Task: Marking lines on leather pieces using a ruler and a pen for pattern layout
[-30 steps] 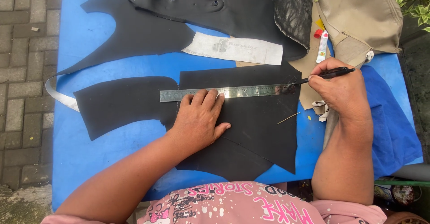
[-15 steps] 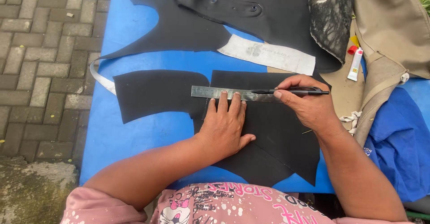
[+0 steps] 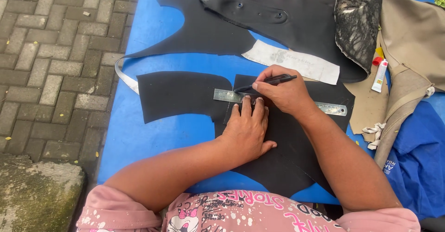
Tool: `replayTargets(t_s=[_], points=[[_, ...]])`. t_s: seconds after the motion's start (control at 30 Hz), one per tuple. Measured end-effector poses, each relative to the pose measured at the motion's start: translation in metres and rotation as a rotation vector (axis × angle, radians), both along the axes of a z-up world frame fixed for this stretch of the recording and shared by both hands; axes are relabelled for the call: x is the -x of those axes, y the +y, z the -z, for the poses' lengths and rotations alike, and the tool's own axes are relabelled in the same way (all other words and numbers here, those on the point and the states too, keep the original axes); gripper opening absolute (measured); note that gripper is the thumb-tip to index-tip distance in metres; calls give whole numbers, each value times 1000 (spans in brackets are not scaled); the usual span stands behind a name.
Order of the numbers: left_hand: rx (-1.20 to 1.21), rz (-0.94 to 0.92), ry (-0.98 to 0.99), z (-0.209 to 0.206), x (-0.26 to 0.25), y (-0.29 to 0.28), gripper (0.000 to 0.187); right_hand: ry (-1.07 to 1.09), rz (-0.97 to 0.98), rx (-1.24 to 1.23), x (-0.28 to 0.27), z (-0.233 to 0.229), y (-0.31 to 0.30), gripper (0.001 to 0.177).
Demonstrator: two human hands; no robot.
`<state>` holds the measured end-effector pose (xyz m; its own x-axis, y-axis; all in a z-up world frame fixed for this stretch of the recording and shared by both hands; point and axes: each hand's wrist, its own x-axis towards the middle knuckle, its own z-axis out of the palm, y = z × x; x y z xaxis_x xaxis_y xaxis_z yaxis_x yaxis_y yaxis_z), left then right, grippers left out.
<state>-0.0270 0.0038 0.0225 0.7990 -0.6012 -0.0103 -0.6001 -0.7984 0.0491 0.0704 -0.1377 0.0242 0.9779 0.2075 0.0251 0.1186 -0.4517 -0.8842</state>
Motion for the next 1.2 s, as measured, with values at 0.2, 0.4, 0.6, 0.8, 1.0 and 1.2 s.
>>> replayTargets(t_s=[0.2,0.4,0.6,0.8,1.0,1.2], points=[[23,18,6,-3,-1,2,89,12,118,125,0,-9,-80,13],[-26,-78,-313,31,-2,-3,94,65,308,282,27,-29,-138,5],[11,-46,-72,28,-20,0,80,-49,396,-79,52,-8,-176,13],[44,-49,-124,38,-33,8,43,-161,455,20,69,-4,-192,13],[93,-81,-263,57,-47,12,27,-310,509,116,91,0,-195,11],[102,-83,-246,45,-47,11,26,-452,491,207,119,1,-175,13]])
